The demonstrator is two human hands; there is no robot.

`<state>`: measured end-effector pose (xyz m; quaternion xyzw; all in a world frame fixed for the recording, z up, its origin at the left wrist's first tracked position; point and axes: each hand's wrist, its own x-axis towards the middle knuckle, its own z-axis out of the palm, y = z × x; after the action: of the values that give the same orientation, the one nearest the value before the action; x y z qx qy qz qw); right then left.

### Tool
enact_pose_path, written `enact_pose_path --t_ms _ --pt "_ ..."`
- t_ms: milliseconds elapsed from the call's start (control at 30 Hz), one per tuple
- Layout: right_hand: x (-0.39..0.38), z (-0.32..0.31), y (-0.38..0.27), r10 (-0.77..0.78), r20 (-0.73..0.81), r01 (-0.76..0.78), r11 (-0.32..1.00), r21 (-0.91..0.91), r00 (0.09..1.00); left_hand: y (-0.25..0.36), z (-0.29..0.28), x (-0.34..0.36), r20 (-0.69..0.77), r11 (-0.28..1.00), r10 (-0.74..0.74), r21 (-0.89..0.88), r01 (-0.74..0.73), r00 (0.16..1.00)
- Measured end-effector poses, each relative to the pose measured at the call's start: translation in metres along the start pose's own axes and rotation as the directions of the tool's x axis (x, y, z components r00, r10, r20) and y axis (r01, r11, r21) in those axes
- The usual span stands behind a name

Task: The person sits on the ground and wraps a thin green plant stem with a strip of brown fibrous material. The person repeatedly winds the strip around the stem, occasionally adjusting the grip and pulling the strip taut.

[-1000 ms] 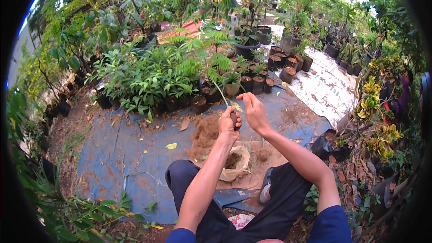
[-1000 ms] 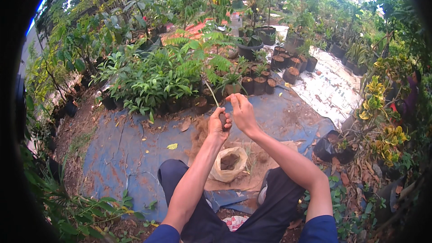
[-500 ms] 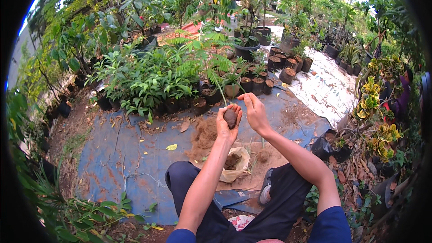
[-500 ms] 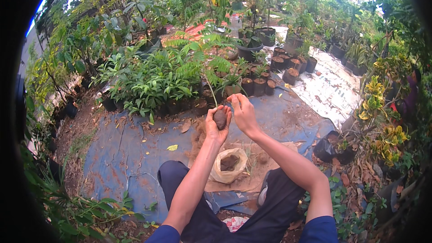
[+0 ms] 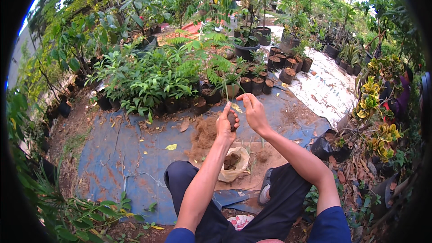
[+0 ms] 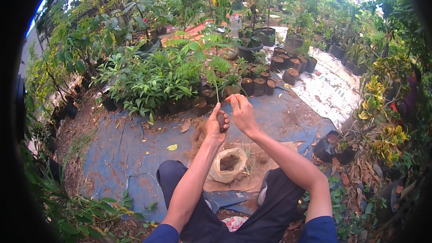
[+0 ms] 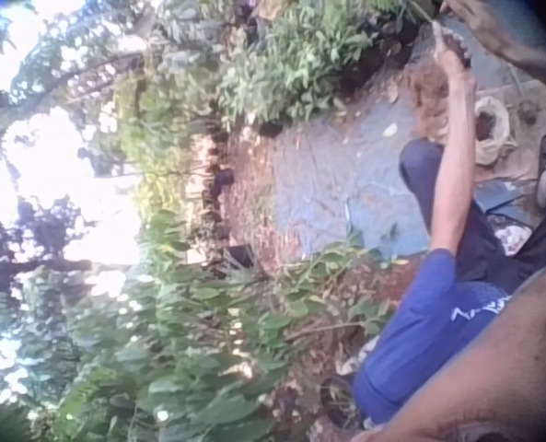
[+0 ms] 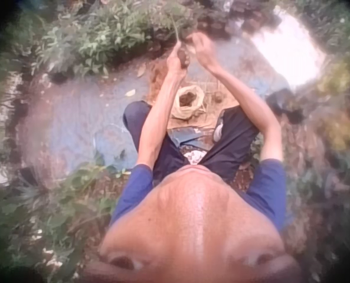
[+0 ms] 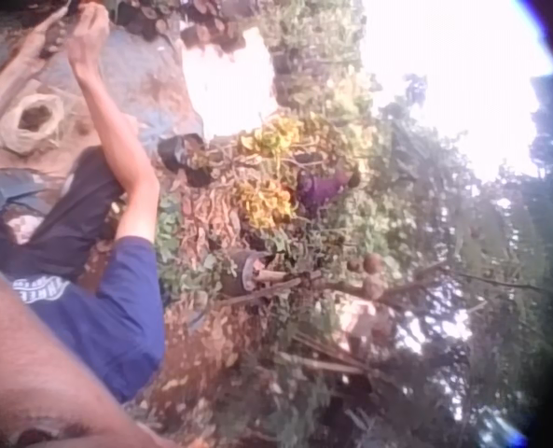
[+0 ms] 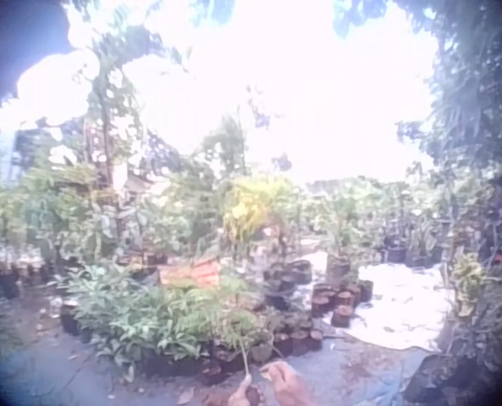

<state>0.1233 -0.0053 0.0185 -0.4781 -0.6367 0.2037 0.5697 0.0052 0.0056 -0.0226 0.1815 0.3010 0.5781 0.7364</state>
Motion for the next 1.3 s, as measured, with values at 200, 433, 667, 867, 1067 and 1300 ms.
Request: enact_pose_path --t_ms 200,433,667,867,1067,1300 --pt "0.000 0.000 -0.008 0.014 0.003 -0.014 1.000 -0.005 1.000 -0.001 -0.007 0.003 0.058 0.999 0.039 -0.025 -0.038 0.998" --pt "0.000 -0.003 -0.012 0.097 0.002 -0.096 0.984 0.153 0.995 -0.002 -0.003 0.004 0.240 0.983 0.032 -0.182 0.013 0.970" --pt "0.000 0.000 -0.002 -0.012 -0.025 0.012 1.000 0.016 1.000 0.004 0.002 0.000 0.049 0.952 -0.085 -0.289 0.096 0.995" --pt "-0.001 0.000 -0.002 -0.001 0.000 0.001 1.000 -0.007 1.000 0.003 0.001 0.002 -0.003 0.998 -0.019 -0.065 0.018 1.000" --pt "-0.001 0.003 -0.001 -0.049 -0.037 0.050 0.998 0.025 0.998 0.004 -0.007 0.002 0.117 0.964 0.041 -0.264 -0.009 0.992" --pt "0.001 0.000 0.000 -0.003 -0.009 0.003 1.000 -0.008 1.000 0.004 -0.005 0.004 0.146 0.947 0.026 -0.321 0.023 0.989"
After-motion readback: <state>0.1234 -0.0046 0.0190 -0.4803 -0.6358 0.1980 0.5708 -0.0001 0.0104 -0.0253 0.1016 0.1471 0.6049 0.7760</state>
